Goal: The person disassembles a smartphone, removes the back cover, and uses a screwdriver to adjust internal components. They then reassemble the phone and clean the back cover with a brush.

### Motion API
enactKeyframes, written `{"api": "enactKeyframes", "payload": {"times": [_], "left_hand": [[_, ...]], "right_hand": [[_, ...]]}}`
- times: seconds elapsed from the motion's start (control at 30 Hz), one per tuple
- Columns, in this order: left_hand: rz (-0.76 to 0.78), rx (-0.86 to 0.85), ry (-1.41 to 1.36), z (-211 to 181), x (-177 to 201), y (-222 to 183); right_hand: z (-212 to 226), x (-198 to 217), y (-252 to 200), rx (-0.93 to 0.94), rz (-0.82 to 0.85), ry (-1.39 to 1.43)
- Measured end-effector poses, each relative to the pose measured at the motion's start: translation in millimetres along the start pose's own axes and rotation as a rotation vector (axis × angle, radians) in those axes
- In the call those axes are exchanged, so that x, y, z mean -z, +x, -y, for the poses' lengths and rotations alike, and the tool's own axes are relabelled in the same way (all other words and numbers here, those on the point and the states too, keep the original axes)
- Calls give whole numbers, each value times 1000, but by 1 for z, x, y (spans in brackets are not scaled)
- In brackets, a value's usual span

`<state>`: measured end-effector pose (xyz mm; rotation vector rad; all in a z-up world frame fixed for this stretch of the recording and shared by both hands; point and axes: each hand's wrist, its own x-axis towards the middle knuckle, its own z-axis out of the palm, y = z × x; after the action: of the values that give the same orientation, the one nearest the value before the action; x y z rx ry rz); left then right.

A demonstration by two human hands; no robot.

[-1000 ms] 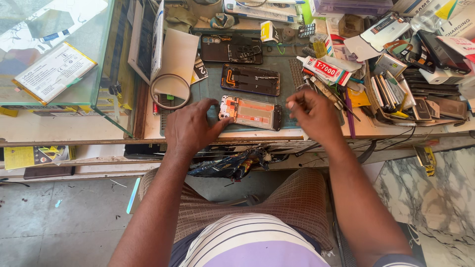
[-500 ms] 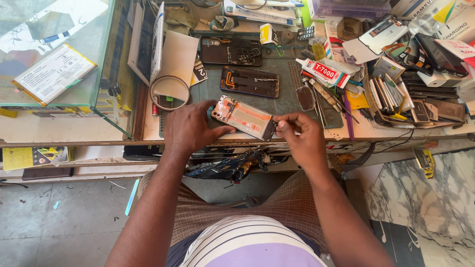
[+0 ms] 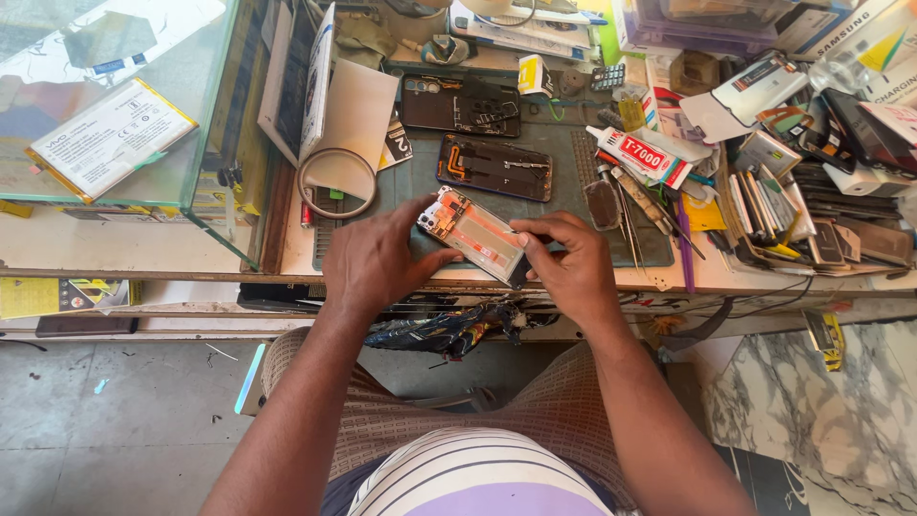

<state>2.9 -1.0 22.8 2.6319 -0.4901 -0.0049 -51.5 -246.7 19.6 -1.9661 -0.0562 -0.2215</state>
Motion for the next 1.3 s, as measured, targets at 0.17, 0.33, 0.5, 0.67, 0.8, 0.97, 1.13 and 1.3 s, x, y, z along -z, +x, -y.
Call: {"api": "enactKeyframes", "payload": {"times": [0.17, 0.33, 0.5, 0.67, 0.8, 0.97, 1.13, 1.3], "left_hand": [[-67, -24, -2, 2, -1, 3], [-26, 5, -13, 2, -1, 5], [18, 27, -2, 1, 2, 7], [63, 48, 12, -1, 5, 10], [71, 60, 27, -3, 6, 11], [116, 61, 47, -5, 7, 10], [120, -204, 169, -1, 5, -3], [44, -402, 155, 6, -1, -6]], "right_hand": [[1, -7, 16, 39, 36, -153], [-1, -7, 26, 158, 19, -294], [-1, -3, 31, 64, 45, -276], [2, 7, 27, 90, 40, -295], [2, 11, 23, 0, 65, -319], [-2, 12, 18, -67, 81, -293], [-5, 12, 12, -93, 74, -290], [-7, 11, 5, -21, 42, -217]]}}
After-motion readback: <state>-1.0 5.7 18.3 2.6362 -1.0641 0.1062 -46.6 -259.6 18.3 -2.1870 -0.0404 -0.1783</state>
